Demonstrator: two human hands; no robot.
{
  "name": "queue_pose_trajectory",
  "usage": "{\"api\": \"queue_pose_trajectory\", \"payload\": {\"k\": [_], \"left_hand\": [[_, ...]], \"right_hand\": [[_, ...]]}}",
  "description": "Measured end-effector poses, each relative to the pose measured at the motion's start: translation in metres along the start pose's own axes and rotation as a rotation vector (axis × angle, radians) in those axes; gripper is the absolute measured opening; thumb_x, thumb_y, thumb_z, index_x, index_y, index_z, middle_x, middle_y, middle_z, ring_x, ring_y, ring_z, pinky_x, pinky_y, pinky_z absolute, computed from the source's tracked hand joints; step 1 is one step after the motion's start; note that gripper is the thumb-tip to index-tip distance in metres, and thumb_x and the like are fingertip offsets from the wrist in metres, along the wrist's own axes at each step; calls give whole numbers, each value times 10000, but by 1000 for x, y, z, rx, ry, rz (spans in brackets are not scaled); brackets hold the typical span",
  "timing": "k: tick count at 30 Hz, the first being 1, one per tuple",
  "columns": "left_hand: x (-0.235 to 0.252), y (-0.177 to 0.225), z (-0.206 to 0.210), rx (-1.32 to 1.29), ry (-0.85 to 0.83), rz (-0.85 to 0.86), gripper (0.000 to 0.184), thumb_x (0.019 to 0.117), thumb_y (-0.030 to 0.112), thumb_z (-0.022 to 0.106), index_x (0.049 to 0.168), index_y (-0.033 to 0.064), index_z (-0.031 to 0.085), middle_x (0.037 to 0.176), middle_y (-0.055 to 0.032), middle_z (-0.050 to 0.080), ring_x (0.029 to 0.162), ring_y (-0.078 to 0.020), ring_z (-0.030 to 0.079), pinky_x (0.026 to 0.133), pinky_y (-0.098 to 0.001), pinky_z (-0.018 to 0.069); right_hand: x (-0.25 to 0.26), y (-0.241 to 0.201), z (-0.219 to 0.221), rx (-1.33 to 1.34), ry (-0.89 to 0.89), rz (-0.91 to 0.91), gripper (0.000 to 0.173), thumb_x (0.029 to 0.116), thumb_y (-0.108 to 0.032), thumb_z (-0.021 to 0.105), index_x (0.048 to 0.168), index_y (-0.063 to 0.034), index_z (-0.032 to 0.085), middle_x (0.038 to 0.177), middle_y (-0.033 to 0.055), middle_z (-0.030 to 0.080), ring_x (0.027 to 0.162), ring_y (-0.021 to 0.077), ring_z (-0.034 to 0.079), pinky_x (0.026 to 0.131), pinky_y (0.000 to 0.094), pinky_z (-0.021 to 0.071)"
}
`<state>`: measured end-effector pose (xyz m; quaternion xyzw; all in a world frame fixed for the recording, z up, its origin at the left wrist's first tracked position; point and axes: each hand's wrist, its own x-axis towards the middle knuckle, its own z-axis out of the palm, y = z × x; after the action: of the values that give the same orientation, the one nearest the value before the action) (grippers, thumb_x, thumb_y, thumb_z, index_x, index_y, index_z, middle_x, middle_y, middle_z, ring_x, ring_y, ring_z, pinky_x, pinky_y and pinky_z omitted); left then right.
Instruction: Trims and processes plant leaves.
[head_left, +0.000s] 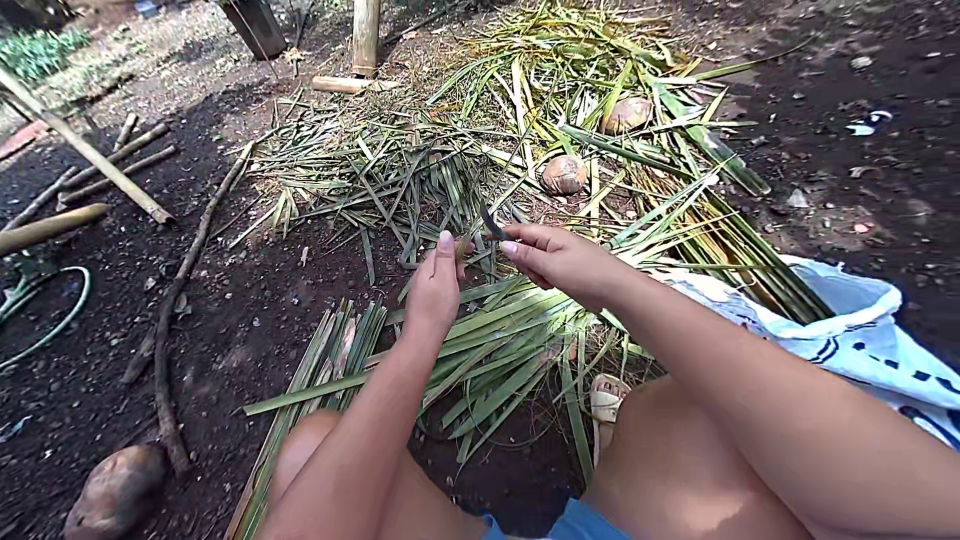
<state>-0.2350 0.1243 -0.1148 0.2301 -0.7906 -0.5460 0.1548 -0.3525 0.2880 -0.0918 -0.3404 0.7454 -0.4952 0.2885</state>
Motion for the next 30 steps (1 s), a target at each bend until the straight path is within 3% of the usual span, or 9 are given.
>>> {"api": "queue_pose_trajectory", "payload": {"k": [6,16,18,20,23,25,26,28,30], "left_hand": [[-4,-2,-3,-89,8,32,265,1095,326,482,1098,130,660,830,-3,602,712,-100,556,662,-308,466],[-17,-2,-11,-121,12,53,198,1065,267,564,1032,118,691,812,8,635,691,-73,576,647,-267,480],[-20,-1,-10,-48,28,48,191,1062,276,570,1027,128,687,785,15,616,670,-79,563,634,-283,472],[-23,-1,-9,-4,47,46,196,1062,290,570,1025,135,683,767,18,603,655,-83,553,624,-289,465],[-26,1,-9,57,50,35,211,1070,311,552,1041,143,677,766,17,597,656,-92,552,628,-315,468],[-27,1,-10,63,43,22,213,1071,309,547,1037,145,680,767,16,605,665,-94,562,641,-320,476],[-27,0,-11,55,37,21,211,1070,307,550,1027,146,679,767,18,603,669,-92,564,645,-315,477],[-29,-3,-14,35,25,34,208,1065,300,559,1012,142,684,759,25,604,666,-84,565,645,-299,482],[-31,-5,-17,36,6,46,205,1062,293,564,998,143,687,744,33,598,657,-74,559,640,-288,475]], "right_hand": [[5,-3,11,-17,-55,-59,402,1091,-318,493,1472,-207,556,714,9,546,519,91,428,490,259,383],[0,-10,14,-273,-55,-175,409,1096,-334,488,1461,-182,590,1039,10,718,730,75,585,676,320,504],[1,-10,18,-330,-24,-196,383,1092,-326,502,1427,-183,620,1007,18,724,783,100,628,725,373,529],[-1,-11,22,-401,13,-204,395,1094,-338,498,1444,-193,609,1105,35,748,917,148,699,827,452,565],[0,-10,26,-464,102,-212,411,1097,-346,489,1463,-189,593,1101,88,749,931,242,715,817,542,559],[1,-10,18,-439,156,-181,417,1102,-349,476,1461,-171,592,1144,95,744,957,243,714,843,533,555],[2,-10,12,-391,179,-155,417,1103,-342,477,1454,-150,595,1119,91,740,915,219,697,821,496,553],[8,-4,-1,-192,208,-106,402,1099,-307,493,1430,-106,601,813,44,610,620,131,496,578,343,438],[11,-4,-13,37,177,-32,389,1096,-250,497,1439,-84,573,683,-10,485,536,75,397,508,256,361]]}}
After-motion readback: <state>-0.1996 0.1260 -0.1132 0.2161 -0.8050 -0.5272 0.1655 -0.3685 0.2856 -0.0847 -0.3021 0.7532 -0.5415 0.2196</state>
